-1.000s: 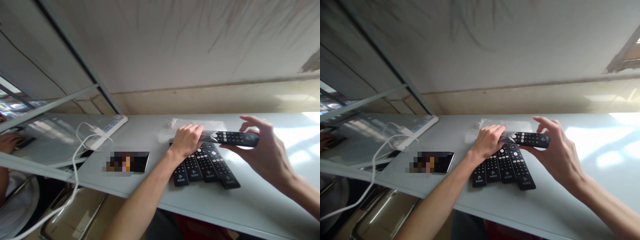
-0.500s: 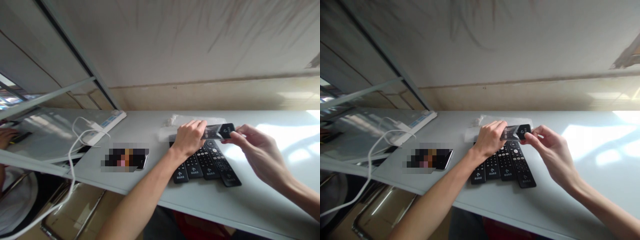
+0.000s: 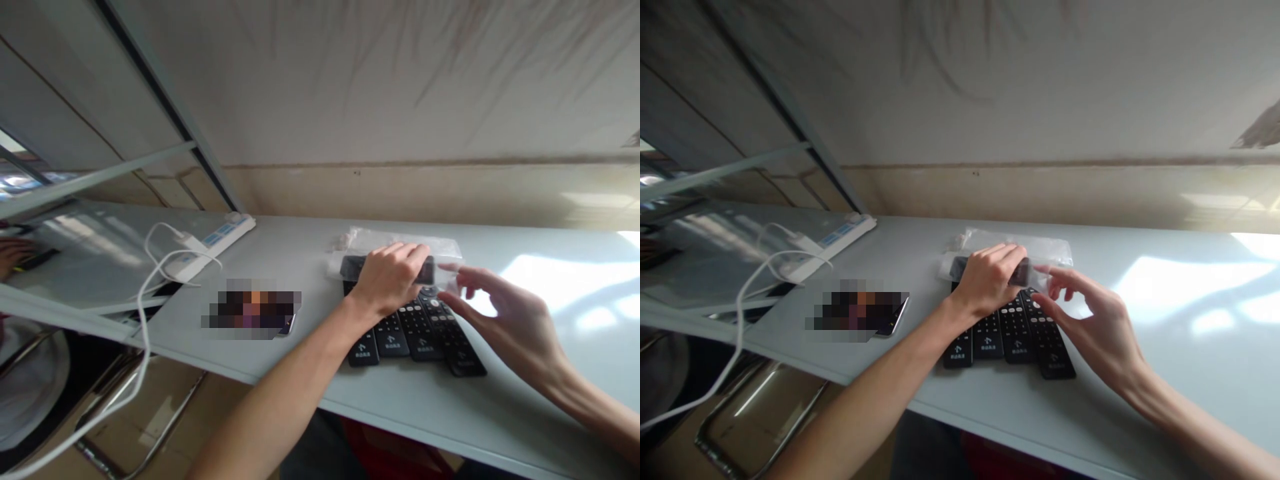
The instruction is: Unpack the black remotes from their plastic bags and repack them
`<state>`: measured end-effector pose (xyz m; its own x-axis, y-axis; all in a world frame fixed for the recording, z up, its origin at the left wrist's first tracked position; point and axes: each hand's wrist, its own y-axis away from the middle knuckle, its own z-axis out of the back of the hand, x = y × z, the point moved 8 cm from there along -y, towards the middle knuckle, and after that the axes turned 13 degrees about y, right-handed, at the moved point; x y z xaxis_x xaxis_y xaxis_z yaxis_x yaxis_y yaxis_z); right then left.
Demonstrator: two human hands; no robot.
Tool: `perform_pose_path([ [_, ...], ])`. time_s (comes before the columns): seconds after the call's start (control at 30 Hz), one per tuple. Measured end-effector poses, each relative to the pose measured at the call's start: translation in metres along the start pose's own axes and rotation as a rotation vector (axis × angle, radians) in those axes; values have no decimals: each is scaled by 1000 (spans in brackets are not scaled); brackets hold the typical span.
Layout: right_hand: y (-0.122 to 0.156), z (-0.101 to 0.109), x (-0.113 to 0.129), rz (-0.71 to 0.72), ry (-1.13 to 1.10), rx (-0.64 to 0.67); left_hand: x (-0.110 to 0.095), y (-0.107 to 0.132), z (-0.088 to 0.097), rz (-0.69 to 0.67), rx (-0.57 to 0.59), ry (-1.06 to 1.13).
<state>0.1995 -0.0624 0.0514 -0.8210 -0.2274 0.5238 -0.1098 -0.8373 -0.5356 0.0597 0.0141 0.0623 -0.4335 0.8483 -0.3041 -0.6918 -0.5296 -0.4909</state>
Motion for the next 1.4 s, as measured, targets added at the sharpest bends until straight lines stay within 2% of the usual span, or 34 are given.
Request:
perform_pose_path([
  [0.07, 0, 1, 3, 29, 14, 4, 0, 0, -1, 4, -2, -4],
  [0.2, -1, -11, 12, 56, -64, 153, -6, 0, -2, -25, 9, -2],
  [0.4, -5, -18, 14, -36, -130, 304, -15, 0, 2, -60, 15, 0],
  [0.47, -6, -15, 11, -73, -191, 315, -13, -1, 3, -60, 15, -2],
  [0.57, -13, -1, 3, -109, -308, 216, -2, -2, 8, -12, -15, -20],
  [0.73, -31, 37, -18, -209, -595, -115, 19, -2, 18, 100, -44, -56],
  [0.83, -35, 39, -32, -302, -705, -210, 25, 0, 18, 171, -48, -38],
  [0.9, -32, 24, -40, -396, -699, -128, 27, 1, 15, 208, -47, -13],
  [0.97, -26, -1, -41, -443, -638, 97, 26, 1, 12, 222, -43, 0],
  [1.03, -19, -21, -37, -405, -575, 301, 23, 1, 7, 215, -22, 1],
  [1.07, -17, -25, -35, -378, -566, 347, 20, 1, 5, 204, -5, 2],
  [1.13, -17, -24, -37, -366, -598, 317, 14, 0, 0, 169, 32, 9],
  [1.4, -31, -16, -63, -477, -758, 188, -8, 0, -10, 1, 99, 95],
])
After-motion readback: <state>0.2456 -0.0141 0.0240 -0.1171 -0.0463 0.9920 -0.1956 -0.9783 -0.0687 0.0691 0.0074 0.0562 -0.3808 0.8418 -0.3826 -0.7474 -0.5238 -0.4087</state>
